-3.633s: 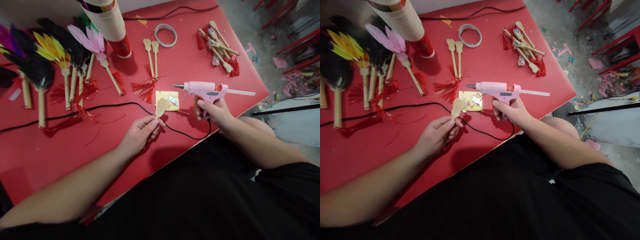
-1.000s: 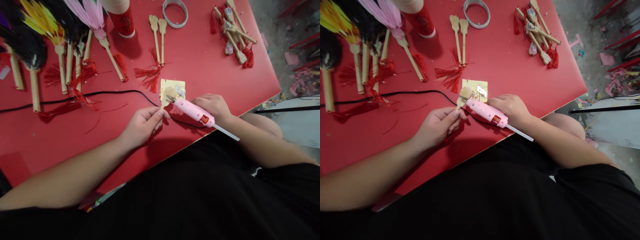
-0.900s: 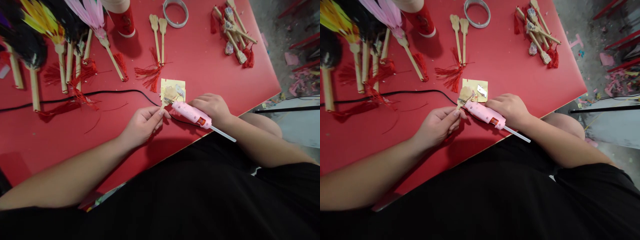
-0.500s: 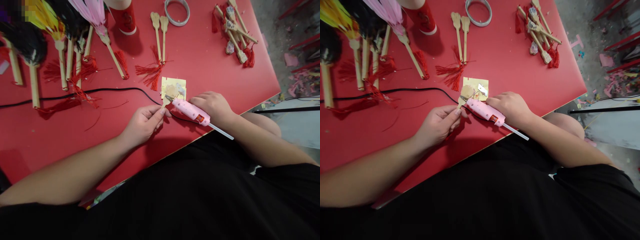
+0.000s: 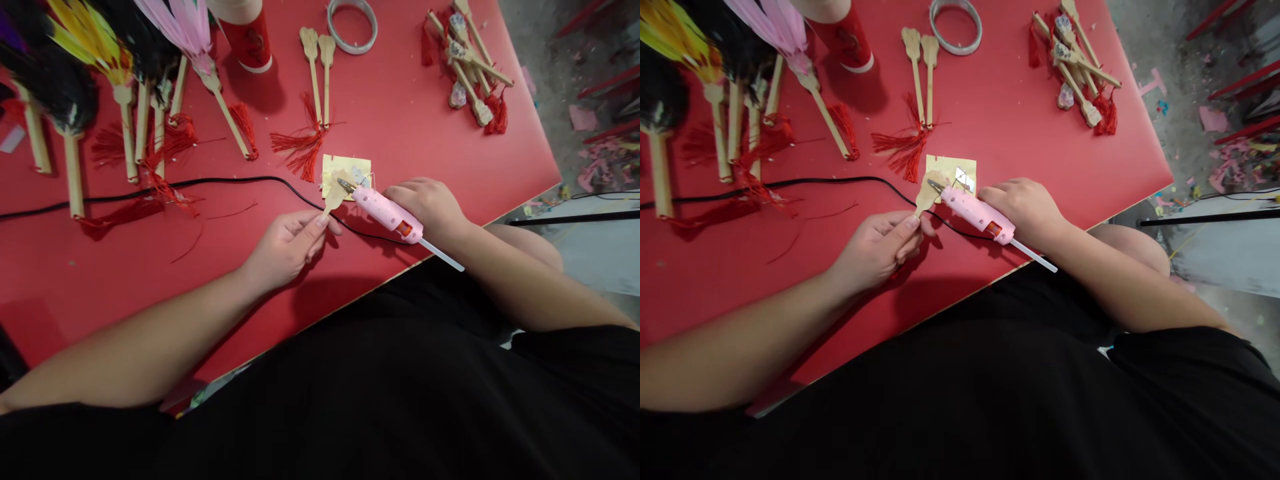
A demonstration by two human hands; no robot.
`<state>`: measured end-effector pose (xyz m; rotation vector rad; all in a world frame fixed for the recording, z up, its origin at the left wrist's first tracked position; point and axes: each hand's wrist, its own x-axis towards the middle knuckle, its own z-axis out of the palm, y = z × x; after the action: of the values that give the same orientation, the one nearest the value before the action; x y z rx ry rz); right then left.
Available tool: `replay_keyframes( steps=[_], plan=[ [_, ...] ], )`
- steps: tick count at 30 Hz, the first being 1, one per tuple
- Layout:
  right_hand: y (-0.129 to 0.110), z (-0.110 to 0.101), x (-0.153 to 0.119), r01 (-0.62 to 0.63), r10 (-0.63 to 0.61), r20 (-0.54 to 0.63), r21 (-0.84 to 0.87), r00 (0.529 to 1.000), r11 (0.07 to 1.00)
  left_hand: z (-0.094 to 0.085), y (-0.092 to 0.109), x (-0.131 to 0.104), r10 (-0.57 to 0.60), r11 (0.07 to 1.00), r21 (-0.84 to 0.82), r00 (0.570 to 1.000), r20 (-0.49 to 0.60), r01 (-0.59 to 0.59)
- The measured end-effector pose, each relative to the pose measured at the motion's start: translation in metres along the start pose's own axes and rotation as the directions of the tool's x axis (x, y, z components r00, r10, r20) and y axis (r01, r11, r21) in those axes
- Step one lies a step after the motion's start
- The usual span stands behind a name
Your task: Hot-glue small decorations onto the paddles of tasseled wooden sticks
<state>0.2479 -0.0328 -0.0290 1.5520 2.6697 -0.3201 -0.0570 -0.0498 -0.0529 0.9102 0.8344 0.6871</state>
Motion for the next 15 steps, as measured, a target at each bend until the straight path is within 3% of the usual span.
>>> replay_keyframes(
  steps=[6,10,12,15],
  plan=[
    [0.006,0.003,0.003,-0.067,0.069,-0.041,0.051,0.997,0.996,-0.002,0.007,0.001,-0.098,0.993,-0.066,0.995,-0.003,0.098],
    [0.003,0.003,0.006,-0.213,0.263,-0.095,0.36,0.96,0.908,-0.003,0.009,0.002,-0.116,0.99,-0.079,0.993,-0.003,0.116],
    [-0.003,0.002,0.004,-0.223,0.35,-0.073,0.646,0.934,0.73,-0.003,0.009,0.002,-0.116,0.991,-0.064,0.993,-0.012,0.115],
    [-0.012,0.002,0.001,-0.137,0.255,0.081,0.968,0.964,0.211,-0.003,0.007,0.001,-0.12,0.992,-0.042,0.993,-0.019,0.119]
  ],
)
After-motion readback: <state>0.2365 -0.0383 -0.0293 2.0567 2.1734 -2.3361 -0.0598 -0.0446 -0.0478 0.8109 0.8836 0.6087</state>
